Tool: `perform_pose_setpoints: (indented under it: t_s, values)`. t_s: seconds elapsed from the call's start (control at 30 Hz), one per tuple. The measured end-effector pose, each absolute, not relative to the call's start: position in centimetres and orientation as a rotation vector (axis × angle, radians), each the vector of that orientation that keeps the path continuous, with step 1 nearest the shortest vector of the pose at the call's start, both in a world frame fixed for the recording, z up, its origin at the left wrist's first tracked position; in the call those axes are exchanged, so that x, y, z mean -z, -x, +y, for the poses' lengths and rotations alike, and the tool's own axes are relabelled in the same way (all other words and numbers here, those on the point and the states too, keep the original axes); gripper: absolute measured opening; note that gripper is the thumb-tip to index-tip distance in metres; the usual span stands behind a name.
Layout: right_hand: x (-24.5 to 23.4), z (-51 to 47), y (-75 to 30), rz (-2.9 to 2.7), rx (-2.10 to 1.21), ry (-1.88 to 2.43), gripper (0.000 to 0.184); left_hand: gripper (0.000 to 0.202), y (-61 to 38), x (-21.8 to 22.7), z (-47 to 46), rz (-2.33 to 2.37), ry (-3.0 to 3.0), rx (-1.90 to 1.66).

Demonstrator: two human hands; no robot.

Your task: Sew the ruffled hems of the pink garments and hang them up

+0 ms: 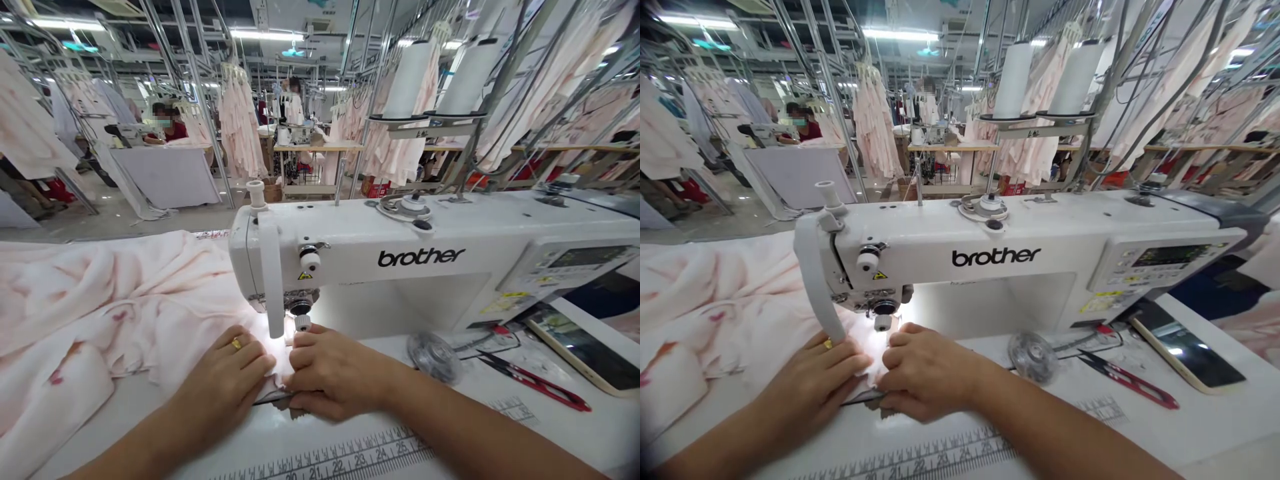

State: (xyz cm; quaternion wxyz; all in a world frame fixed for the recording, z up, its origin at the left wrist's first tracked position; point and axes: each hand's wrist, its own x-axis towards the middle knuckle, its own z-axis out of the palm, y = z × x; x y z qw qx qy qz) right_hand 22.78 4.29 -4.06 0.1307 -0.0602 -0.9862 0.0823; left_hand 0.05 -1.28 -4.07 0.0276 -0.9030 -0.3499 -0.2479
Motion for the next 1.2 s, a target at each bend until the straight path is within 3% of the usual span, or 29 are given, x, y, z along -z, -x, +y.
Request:
perform_pose_setpoints:
  t_s: [0.17,0.7,1.03,1.2]
  values:
    - [4.1,4.3,-22.8,-2.863,-0.24,0.17,0.026,0.016,0.0,4.3,-1.2,-1.237,2.787,0.97]
    - [3.7,4.1,-22.7,-2.882,-0.267,0.311,0.023,0.029,-0.5,5.0,-0.8,-1.053,2.674,0.604]
    - [3.7,4.2,-22.8,-2.871,-0.295,0.318,0.022,0.021,0.2,4.3,-0.9,-0.921,2.771,0.726]
    - [3.7,4.3,-22.8,-2.873,-0.25,0.308,0.024,0.02,0.3,4.6,-0.9,-0.823,2.717,0.621]
